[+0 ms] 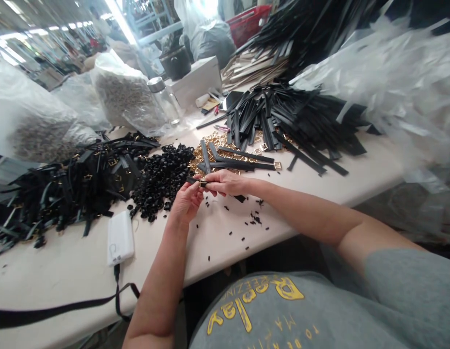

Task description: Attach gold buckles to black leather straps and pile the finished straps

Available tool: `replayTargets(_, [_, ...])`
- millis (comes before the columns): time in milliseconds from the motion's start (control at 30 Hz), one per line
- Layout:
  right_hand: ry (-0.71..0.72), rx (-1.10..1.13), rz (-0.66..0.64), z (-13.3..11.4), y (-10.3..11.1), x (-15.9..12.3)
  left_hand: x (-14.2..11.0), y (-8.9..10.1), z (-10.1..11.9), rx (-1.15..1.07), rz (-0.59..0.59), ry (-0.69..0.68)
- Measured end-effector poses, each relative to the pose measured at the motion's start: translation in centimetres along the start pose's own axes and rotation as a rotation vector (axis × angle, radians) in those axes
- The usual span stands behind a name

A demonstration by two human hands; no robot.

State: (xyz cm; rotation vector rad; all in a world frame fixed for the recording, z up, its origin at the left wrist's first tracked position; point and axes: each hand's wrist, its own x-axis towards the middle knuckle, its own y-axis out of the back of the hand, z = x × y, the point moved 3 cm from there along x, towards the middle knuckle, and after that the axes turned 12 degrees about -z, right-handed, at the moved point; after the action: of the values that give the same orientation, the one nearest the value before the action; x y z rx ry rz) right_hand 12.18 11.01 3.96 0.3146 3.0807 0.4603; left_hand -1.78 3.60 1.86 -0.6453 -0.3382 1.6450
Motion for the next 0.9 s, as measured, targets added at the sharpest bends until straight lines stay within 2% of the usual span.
replayTargets(233, [0.13, 0.119, -0.064, -0.1, -0.4, 0.0, -0.4, 0.1, 0.6, -0.04, -0.109, 0.034])
replayTargets(367, [0.139, 0.178, -0.058, 0.3, -0.6, 0.2, -0.5, -0.3, 0.7, 0.013, -0.156, 0.0])
replayTargets(500, [0.122, 0.232, -0.053, 0.6, -0.9, 0.5, -0.7, -0.8, 0.7, 0.086, -0.142, -0.006])
replayTargets(733, [0.048, 0.15, -0.001, 0.4, -0.3, 0.2, -0.9, -1.2, 0.5, 0.204, -0.151, -0.084])
replayTargets(900, [0.057, 0.014, 0.056, 0.5, 0.3, 0.1, -0.8, -1.0, 0.5, 0.187, -0.136, -0.068])
